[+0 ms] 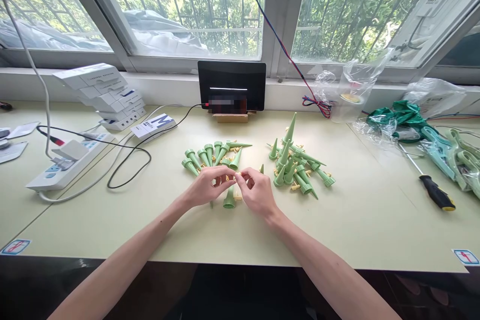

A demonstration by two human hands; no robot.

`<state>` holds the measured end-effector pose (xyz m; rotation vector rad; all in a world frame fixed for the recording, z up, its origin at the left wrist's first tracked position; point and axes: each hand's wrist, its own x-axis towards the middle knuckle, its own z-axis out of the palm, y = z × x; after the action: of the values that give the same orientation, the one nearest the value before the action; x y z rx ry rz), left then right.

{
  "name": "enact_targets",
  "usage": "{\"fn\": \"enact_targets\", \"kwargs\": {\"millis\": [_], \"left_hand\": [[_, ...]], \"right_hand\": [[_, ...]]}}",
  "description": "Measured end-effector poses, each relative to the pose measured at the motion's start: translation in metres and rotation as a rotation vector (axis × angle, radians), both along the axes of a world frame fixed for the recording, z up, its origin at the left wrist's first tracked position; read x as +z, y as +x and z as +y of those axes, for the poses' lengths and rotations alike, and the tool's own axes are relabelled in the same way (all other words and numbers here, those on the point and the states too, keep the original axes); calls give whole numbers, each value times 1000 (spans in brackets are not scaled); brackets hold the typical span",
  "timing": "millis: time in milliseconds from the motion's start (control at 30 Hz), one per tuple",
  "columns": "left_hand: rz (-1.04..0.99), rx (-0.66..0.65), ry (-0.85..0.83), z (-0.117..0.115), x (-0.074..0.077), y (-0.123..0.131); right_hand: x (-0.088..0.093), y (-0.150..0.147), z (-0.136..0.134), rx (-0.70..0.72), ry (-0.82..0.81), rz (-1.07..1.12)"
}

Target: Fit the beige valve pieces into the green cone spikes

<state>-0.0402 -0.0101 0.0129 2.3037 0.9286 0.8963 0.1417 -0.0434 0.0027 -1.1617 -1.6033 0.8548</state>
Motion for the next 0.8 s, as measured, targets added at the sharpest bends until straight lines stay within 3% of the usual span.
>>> {"fn": "enact_targets", "kwargs": {"millis": [233,567,800], "left_hand": [[-46,19,7,4,0,0],[-167,52,-186,3,0,3],[-133,64,-169,3,1,3]], "right_hand": [[-1,0,-1,22,-45,4],[-3,0,-1,78,-80,79],[-4,-1,-1,84,-79,78]]}}
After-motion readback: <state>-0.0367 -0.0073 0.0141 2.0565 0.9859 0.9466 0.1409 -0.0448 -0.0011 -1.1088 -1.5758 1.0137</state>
